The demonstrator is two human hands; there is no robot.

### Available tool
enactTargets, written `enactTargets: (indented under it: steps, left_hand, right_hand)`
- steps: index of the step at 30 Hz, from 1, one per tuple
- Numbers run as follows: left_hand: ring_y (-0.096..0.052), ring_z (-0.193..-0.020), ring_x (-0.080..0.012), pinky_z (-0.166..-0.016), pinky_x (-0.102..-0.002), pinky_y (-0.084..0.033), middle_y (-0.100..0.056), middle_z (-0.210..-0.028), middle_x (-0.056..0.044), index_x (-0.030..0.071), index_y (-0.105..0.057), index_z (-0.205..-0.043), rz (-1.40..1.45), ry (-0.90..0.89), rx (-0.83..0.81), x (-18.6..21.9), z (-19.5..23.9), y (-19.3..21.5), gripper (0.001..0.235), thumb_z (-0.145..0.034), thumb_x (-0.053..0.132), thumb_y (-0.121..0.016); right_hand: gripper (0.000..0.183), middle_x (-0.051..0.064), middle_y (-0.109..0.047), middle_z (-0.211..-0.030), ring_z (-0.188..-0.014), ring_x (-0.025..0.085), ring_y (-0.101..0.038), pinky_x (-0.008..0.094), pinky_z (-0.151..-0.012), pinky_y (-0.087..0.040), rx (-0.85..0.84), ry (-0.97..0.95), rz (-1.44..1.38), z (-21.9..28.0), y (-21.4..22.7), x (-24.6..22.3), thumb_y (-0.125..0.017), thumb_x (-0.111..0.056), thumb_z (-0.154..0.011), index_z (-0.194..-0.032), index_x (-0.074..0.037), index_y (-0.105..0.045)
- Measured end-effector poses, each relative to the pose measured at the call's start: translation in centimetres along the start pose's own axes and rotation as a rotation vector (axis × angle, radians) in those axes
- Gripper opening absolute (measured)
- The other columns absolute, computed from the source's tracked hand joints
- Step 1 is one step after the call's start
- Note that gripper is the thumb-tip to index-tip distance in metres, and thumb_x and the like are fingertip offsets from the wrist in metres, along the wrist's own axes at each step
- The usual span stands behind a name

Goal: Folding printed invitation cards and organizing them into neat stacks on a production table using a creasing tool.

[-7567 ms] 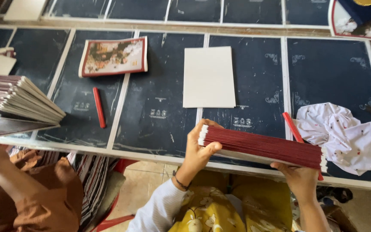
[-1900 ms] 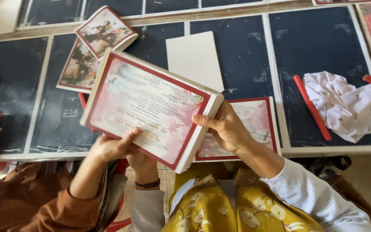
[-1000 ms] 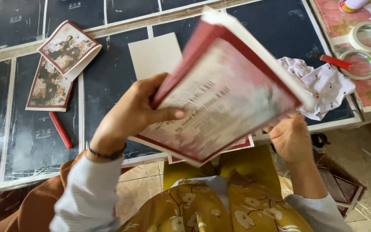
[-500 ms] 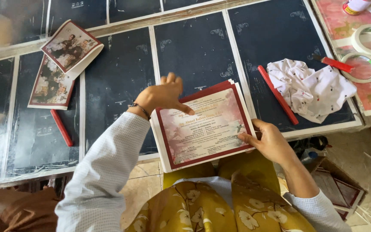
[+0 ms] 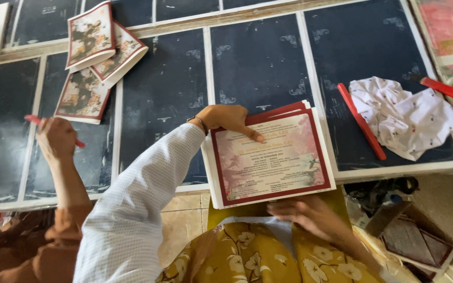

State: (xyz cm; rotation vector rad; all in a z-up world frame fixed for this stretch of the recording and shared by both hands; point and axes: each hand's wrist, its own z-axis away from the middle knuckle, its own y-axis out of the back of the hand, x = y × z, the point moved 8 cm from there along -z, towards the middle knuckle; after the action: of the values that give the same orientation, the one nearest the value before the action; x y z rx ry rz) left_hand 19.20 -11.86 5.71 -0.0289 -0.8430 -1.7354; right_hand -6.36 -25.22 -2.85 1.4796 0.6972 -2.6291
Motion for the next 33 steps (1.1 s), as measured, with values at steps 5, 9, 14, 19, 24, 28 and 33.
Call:
enactTargets:
  steps: [5, 9, 14, 19, 24, 28, 33]
  left_hand:
    - [-0.076, -0.103, -0.0261, -0.087, -0.038, -0.064, -0.076, -0.125, -0.007, 0.010, -0.063, -0.133, 0.254, 0.185, -0.097, 0.9, 2.8, -0.3, 0.094, -0.060, 0.069, -0.067]
    - [-0.031, -0.154, -0.0367, -0.121, -0.049, -0.040, -0.006, -0.175, -0.006, 0.021, -0.021, -0.166, 0.060, 0.172, -0.096, 0.6, 3.7, -1.0, 0.139, -0.046, 0.080, -0.059]
    - [-0.070, -0.097, -0.0212, -0.083, -0.036, -0.057, -0.071, -0.116, -0.004, 0.012, -0.052, -0.122, 0.137, -0.028, 0.085, 4.3, 6.8, -0.6, 0.087, -0.055, 0.059, -0.083]
    - [-0.063, -0.079, -0.0192, -0.071, -0.037, -0.051, -0.068, -0.097, -0.001, 0.013, -0.049, -0.114, -0.162, -0.166, 0.390, 8.6, 11.1, 2.2, 0.091, -0.056, 0.077, -0.080]
    - [-0.068, -0.092, -0.0350, -0.081, -0.052, -0.051, -0.069, -0.105, -0.009, 0.009, -0.054, -0.122, -0.506, -0.302, 0.792, 11.3, 13.3, 2.0, 0.099, -0.056, 0.067, -0.100]
    - [-0.051, -0.122, -0.0381, -0.110, -0.065, -0.027, -0.051, -0.136, -0.016, 0.003, -0.029, -0.154, -0.596, -0.320, 0.866, 9.3, 10.9, 0.0, 0.143, -0.055, 0.085, -0.091]
    - [-0.033, -0.144, -0.0423, -0.109, -0.083, -0.013, -0.041, -0.154, -0.015, 0.007, -0.014, -0.166, -0.606, -0.268, 0.816, 7.3, 14.0, 0.2, 0.165, -0.049, 0.087, -0.098]
  right_hand:
    - [0.066, 0.006, -0.057, -0.156, -0.138, 0.026, -0.054, 0.051, -0.106, -0.048, 0.494, -0.083, -0.862, -1.4, -7.7, -5.2, -0.055, -0.017, -0.090, -0.155, -0.020, -0.045]
    - [0.042, 0.020, -0.064, -0.140, -0.127, 0.031, -0.060, 0.046, -0.107, -0.050, 0.441, -0.121, -0.901, -2.0, -6.6, -1.6, -0.056, -0.017, -0.097, -0.133, 0.004, -0.055]
    - [0.073, 0.020, -0.052, -0.159, -0.142, 0.035, -0.050, 0.050, -0.116, -0.042, 0.472, -0.078, -0.973, -1.9, -7.0, -0.2, -0.053, 0.003, -0.087, -0.158, -0.009, -0.041]
    - [0.054, 0.025, -0.065, -0.134, -0.129, 0.039, -0.062, 0.045, -0.113, -0.052, 0.040, 0.184, -0.821, -4.9, -4.2, 0.7, -0.076, -0.009, -0.087, -0.136, -0.005, -0.055]
    - [0.072, 0.022, -0.066, -0.143, -0.125, 0.029, -0.070, 0.031, -0.090, -0.058, -0.328, 0.013, -0.054, -2.1, -4.6, -2.4, -0.077, -0.035, -0.088, -0.146, -0.001, -0.052]
    - [0.038, 0.003, -0.080, -0.100, -0.089, 0.015, -0.077, 0.029, -0.083, -0.061, 0.084, 0.321, 0.676, 3.4, 1.8, -9.4, -0.088, -0.032, -0.076, -0.107, -0.015, -0.073]
    - [0.091, 0.015, -0.058, -0.135, -0.121, 0.024, -0.061, 0.034, -0.111, -0.052, 0.625, 0.811, 0.502, 5.7, 8.1, -15.7, -0.087, -0.030, -0.065, -0.140, 0.002, -0.046]
